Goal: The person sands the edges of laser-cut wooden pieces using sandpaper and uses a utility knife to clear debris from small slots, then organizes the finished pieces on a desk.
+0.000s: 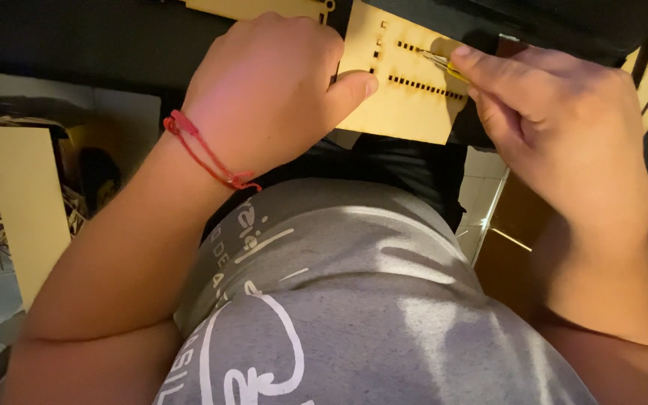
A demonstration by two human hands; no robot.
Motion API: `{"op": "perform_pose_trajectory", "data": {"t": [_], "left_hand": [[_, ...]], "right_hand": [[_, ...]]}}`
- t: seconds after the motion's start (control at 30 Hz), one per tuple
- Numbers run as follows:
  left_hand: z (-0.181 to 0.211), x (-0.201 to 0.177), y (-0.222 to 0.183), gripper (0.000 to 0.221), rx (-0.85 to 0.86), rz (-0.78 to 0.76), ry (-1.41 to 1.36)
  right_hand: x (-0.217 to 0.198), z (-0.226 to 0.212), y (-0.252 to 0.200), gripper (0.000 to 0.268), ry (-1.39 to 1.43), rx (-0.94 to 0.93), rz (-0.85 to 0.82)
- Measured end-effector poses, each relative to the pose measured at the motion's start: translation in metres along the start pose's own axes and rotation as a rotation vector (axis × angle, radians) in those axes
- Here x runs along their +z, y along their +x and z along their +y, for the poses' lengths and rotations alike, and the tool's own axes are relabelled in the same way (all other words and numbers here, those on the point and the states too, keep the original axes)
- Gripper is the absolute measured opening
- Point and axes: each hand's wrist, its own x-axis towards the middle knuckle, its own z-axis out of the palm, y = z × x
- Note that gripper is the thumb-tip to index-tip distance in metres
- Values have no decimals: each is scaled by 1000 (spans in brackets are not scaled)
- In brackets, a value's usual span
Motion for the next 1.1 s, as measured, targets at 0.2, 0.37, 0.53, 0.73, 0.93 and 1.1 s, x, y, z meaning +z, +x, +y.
{"op": "perform_pose_trajectory", "data": {"t": [0.2, 0.37, 0.53, 0.73, 0.93, 1.1], "left_hand": [[2, -2, 0, 59, -22, -26, -11], [-1, 3, 0, 56, 38, 50, 51], [0, 1, 0, 56, 4, 8, 40], [-1, 3, 1, 56, 13, 10, 46], [0, -1, 1, 56, 3, 1, 15], [-3, 5, 1, 56, 39, 49, 36]], "right_hand": [[-2, 1, -1, 28, 14, -13, -7], [-2, 1, -5, 24, -23, 18, -4], [-2, 4, -6, 23, -25, -3, 2], [-2, 2, -3, 26, 32, 28, -15], [-5, 2, -2, 25, -78, 2, -29], [-9, 0, 2, 22, -62, -9, -28]]}}
